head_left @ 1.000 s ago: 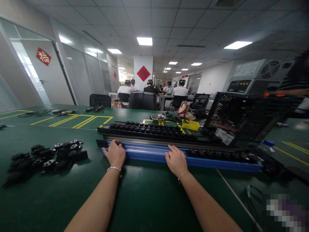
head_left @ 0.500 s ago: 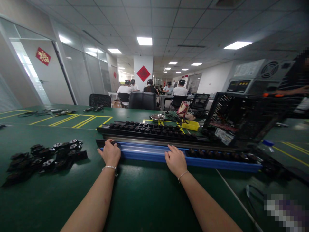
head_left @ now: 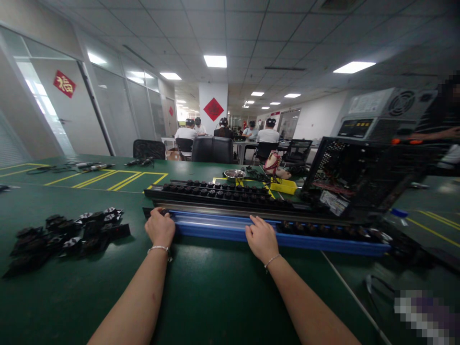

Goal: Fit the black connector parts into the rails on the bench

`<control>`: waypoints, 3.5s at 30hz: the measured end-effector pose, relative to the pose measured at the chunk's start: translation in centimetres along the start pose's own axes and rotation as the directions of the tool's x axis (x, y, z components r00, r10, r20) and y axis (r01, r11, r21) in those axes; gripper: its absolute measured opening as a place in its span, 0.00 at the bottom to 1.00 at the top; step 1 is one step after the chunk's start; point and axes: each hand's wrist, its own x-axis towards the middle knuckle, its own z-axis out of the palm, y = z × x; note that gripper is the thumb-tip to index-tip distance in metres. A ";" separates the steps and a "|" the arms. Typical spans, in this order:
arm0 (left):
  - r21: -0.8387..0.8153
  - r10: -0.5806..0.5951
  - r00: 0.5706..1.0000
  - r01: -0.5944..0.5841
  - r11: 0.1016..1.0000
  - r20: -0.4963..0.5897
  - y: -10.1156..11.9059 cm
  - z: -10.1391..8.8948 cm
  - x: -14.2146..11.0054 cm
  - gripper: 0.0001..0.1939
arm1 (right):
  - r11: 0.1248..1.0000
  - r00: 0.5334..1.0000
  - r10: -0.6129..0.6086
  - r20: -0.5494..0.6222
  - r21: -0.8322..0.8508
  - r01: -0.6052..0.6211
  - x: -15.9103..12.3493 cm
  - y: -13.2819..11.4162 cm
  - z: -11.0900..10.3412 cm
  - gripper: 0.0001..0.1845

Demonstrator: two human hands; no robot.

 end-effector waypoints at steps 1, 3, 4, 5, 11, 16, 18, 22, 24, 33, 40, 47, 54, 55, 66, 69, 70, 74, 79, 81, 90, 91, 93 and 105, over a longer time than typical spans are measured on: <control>-0.007 -0.007 1.000 0.007 1.000 -0.001 -0.1 0.0 0.2 0.17 | 1.000 1.000 -0.002 -0.001 -0.001 0.002 0.0 0.0 0.0 0.21; -0.024 -0.021 1.000 0.021 1.000 -0.005 -0.3 0.0 0.4 0.17 | 1.000 1.000 -0.005 -0.003 -0.002 0.005 0.0 0.0 0.0 0.21; -0.032 -0.027 1.000 0.027 0.999 -0.006 -0.4 0.0 0.5 0.17 | 1.000 1.000 -0.004 -0.002 -0.001 0.004 0.0 0.0 0.0 0.21; -0.039 -0.035 0.999 0.035 0.999 -0.007 -0.4 -0.1 0.5 0.16 | 1.000 1.000 -0.003 0.000 0.000 0.003 0.0 0.0 0.0 0.21; -0.088 -0.082 0.997 0.082 0.993 -0.002 -0.5 -0.4 0.8 0.17 | 1.000 1.000 0.009 0.008 0.014 -0.009 0.0 0.1 0.0 0.21; -0.118 -0.094 0.996 0.093 0.989 -0.001 -0.8 -0.4 1.1 0.17 | 1.000 1.000 0.007 0.010 0.022 -0.008 0.0 0.1 0.0 0.21; -0.132 -0.095 0.996 0.094 0.987 0.000 -1.0 -0.3 1.2 0.17 | 1.000 1.000 0.004 0.006 0.021 -0.004 0.0 0.1 -0.1 0.21; -0.166 -0.083 0.997 0.082 0.983 -0.004 -1.2 -0.1 1.4 0.17 | 1.000 1.000 0.001 0.001 0.021 -0.001 0.0 0.0 -0.1 0.20; -0.176 -0.076 0.997 0.073 0.982 -0.010 -1.3 0.0 1.4 0.17 | 1.000 1.000 0.002 0.004 0.022 -0.002 0.0 0.0 -0.1 0.20; -0.180 -0.089 0.996 0.088 0.980 0.003 -2.1 -0.2 2.3 0.16 | 1.000 1.000 -0.002 -0.001 0.012 0.002 0.0 0.1 0.0 0.20; -0.174 -0.111 0.994 0.111 0.978 0.009 -2.8 -0.2 3.0 0.16 | 1.000 1.000 0.002 -0.004 0.029 -0.002 0.0 0.1 0.0 0.20; -0.166 -0.118 0.993 0.117 0.979 0.000 -3.4 0.0 3.5 0.18 | 0.999 1.000 0.001 -0.011 0.033 0.000 0.0 0.2 0.2 0.20; -0.143 -0.112 0.993 0.107 0.984 -0.024 -3.8 -0.1 3.8 0.18 | 1.000 1.000 0.001 0.002 0.014 -0.001 0.0 0.1 0.0 0.20; -0.135 -0.111 0.993 0.106 0.985 -0.030 -4.1 -0.3 4.0 0.18 | 1.000 1.000 0.000 0.002 0.010 0.000 0.0 0.1 -0.1 0.21; 0.153 0.047 0.999 -0.049 0.987 0.016 -10.7 -4.3 8.8 0.17 | 1.000 1.000 0.006 -0.012 0.021 -0.005 0.0 0.2 0.3 0.20; 0.219 0.063 0.997 -0.069 0.973 0.034 -11.7 -5.1 9.8 0.16 | 1.000 1.000 0.006 -0.012 0.011 -0.006 0.0 0.1 0.2 0.20; 0.256 0.061 0.997 -0.073 0.964 0.052 -12.0 -5.4 10.1 0.16 | 1.000 1.000 0.008 -0.012 0.008 -0.007 0.0 0.1 0.2 0.20; 0.427 0.053 0.995 -0.083 0.900 0.080 -12.5 -6.4 11.1 0.15 | 1.000 1.000 0.012 -0.010 0.008 -0.011 0.0 0.0 0.2 0.20; 0.489 0.104 0.994 -0.105 0.866 0.029 -12.0 -6.6 11.6 0.10 | 1.000 1.000 0.003 -0.016 0.007 -0.003 0.1 0.1 0.3 0.19; 0.454 0.134 0.990 -0.098 0.886 -0.047 -11.0 -6.3 11.4 0.10 | 1.000 1.000 0.003 -0.019 0.008 -0.003 0.1 0.2 0.4 0.19; 0.090 0.687 0.727 -0.683 0.725 -0.020 1.1 -2.9 2.8 0.19 | 0.999 0.999 -0.005 -0.046 0.049 0.007 0.4 0.6 -0.1 0.14; 0.026 0.730 0.683 -0.730 0.683 0.025 2.5 -2.2 0.9 0.19 | 0.999 0.999 0.000 -0.047 0.040 0.002 0.6 0.9 -0.4 0.14; -0.078 0.797 0.586 -0.797 0.600 0.146 4.7 -0.8 -3.0 0.19 | 0.999 0.997 0.049 -0.055 -0.021 -0.050 0.8 1.5 -1.3 0.13; -0.076 0.791 0.536 -0.812 0.579 0.293 6.4 1.4 -9.6 0.24 | 0.825 0.875 0.483 0.033 -0.353 -0.442 1.6 5.0 -5.2 0.17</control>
